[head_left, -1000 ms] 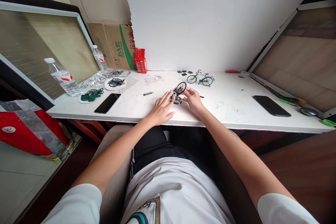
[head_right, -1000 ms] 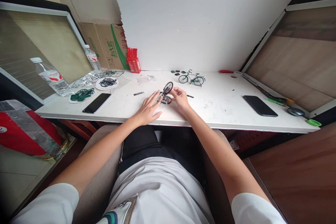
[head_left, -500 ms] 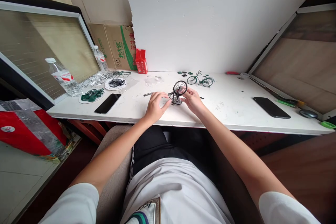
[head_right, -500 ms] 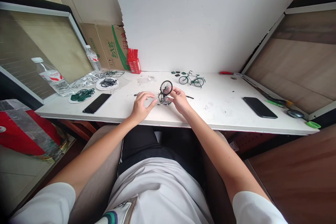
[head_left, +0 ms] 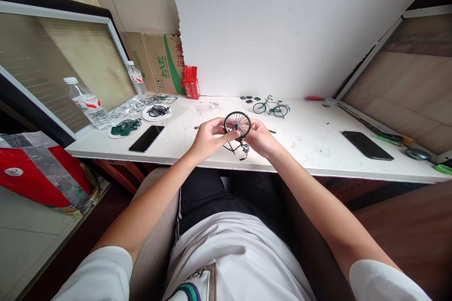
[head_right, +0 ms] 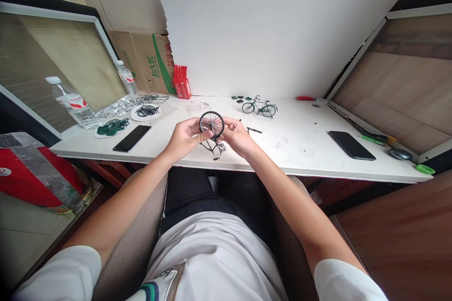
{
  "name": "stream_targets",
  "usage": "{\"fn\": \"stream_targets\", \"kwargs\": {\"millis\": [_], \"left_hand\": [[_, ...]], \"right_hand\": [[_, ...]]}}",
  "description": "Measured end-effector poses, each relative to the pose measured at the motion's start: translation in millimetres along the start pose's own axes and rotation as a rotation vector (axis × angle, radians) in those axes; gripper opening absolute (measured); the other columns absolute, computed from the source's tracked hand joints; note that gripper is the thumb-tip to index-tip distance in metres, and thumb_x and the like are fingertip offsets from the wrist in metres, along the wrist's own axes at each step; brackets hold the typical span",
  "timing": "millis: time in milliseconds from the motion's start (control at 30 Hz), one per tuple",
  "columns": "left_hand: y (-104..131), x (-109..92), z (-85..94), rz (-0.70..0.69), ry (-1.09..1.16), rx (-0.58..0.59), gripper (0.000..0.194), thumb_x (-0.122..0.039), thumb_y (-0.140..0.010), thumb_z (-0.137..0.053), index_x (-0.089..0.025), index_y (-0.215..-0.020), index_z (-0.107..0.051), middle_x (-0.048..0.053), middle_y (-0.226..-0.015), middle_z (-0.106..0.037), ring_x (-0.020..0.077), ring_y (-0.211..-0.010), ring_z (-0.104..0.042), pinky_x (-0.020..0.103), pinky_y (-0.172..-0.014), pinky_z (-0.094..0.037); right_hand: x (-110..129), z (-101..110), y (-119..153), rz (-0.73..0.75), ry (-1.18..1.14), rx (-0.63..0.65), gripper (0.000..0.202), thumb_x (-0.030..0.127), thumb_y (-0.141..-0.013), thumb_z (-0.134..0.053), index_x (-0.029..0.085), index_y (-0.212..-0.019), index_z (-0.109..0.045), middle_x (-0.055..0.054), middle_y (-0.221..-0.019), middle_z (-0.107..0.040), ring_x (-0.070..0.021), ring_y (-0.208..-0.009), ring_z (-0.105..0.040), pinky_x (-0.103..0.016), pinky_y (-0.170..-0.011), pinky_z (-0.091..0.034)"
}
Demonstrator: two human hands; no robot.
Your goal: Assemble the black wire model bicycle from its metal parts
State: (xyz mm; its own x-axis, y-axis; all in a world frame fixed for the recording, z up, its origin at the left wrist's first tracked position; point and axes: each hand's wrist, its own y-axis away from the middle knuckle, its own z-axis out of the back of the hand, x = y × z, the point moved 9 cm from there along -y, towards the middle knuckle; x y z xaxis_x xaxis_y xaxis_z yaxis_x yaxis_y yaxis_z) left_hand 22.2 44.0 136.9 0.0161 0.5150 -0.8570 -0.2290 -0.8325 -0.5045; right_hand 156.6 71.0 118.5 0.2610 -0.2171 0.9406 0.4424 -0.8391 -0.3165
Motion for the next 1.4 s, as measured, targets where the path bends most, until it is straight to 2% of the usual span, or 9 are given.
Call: {"fn": "stream_targets", "kwargs": {"millis": [167,300,467,667,833,1000,1400], "left_hand": [[3.0,-2.4,-2.0,0.068,0.096,-0.030,0.050,-0.047,-0.074,-0.091,-0.014,-0.108,-0.079,0.011,-0.104,-0.079,0.0234,-0.086,-0.076,0.035,-0.077,-0.063],[4.1,0.6,2.8,0.102,0.120,-0.077,0.051,-0.045,-0.068,-0.095,-0.013,-0.105,-0.080,0.009,-0.098,-0.080,0.0203,-0.077,-0.074,0.032,-0.070,-0.062],[2.8,1.2,9.0,0.044,0.058,-0.108,0.047,-0.046,-0.067,-0.095,-0.015,-0.099,-0.081,0.008,-0.090,-0.080,0.0202,-0.077,-0.073,0.033,-0.072,-0.061],[3.7,-14.2,10.0,-0.070,-0.089,-0.113,0.040,-0.046,-0.071,-0.093,-0.017,-0.096,-0.081,0.009,-0.096,-0.080,0.0221,-0.088,-0.074,0.035,-0.084,-0.059],[4.1,-15.4,8.2,-0.096,-0.025,-0.106,0.041,-0.046,-0.068,-0.095,-0.016,-0.092,-0.080,0.008,-0.092,-0.079,0.0219,-0.087,-0.073,0.037,-0.086,-0.059],[3.7,-12.0,9.0,-0.107,-0.015,-0.104,0.044,-0.048,-0.066,-0.096,-0.016,-0.092,-0.079,0.007,-0.091,-0.078,0.0201,-0.083,-0.071,0.035,-0.083,-0.059],[3.2,-9.4,6.1,-0.089,0.052,-0.058,0.046,-0.047,-0.061,-0.099,-0.015,-0.083,-0.076,0.007,-0.085,-0.077,0.0206,-0.083,-0.072,0.035,-0.083,-0.058]], "right_hand": [[4.3,2.1,0.2,0.003,0.061,-0.025,0.035,0.049,-0.076,-0.089,0.021,-0.093,-0.077,-0.001,-0.082,-0.068,-0.0107,-0.064,-0.053,-0.025,-0.058,-0.048],[6.6,6.2,0.8,0.010,0.094,-0.031,0.036,0.052,-0.076,-0.089,0.022,-0.093,-0.078,-0.002,-0.086,-0.070,-0.0116,-0.068,-0.056,-0.025,-0.059,-0.049],[11.7,7.5,3.3,0.023,0.141,-0.020,0.039,0.055,-0.078,-0.087,0.022,-0.098,-0.079,-0.002,-0.087,-0.072,-0.0119,-0.066,-0.057,-0.028,-0.059,-0.051],[28.5,2.5,7.0,0.073,0.192,0.015,0.039,0.056,-0.077,-0.088,0.021,-0.094,-0.080,-0.004,-0.089,-0.075,-0.0123,-0.064,-0.058,-0.029,-0.058,-0.052],[36.3,-0.8,9.3,0.083,0.206,0.020,0.040,0.057,-0.076,-0.089,0.021,-0.091,-0.079,-0.004,-0.082,-0.073,-0.0127,-0.059,-0.058,-0.029,-0.053,-0.050],[34.4,-1.3,9.0,0.089,0.209,0.038,0.038,0.056,-0.081,-0.085,0.020,-0.093,-0.079,-0.004,-0.082,-0.073,-0.0127,-0.059,-0.059,-0.029,-0.054,-0.051],[33.9,-6.0,11.4,0.064,0.249,0.076,0.043,0.061,-0.082,-0.083,0.020,-0.094,-0.078,-0.004,-0.078,-0.072,-0.0134,-0.060,-0.059,-0.028,-0.053,-0.051]]}}
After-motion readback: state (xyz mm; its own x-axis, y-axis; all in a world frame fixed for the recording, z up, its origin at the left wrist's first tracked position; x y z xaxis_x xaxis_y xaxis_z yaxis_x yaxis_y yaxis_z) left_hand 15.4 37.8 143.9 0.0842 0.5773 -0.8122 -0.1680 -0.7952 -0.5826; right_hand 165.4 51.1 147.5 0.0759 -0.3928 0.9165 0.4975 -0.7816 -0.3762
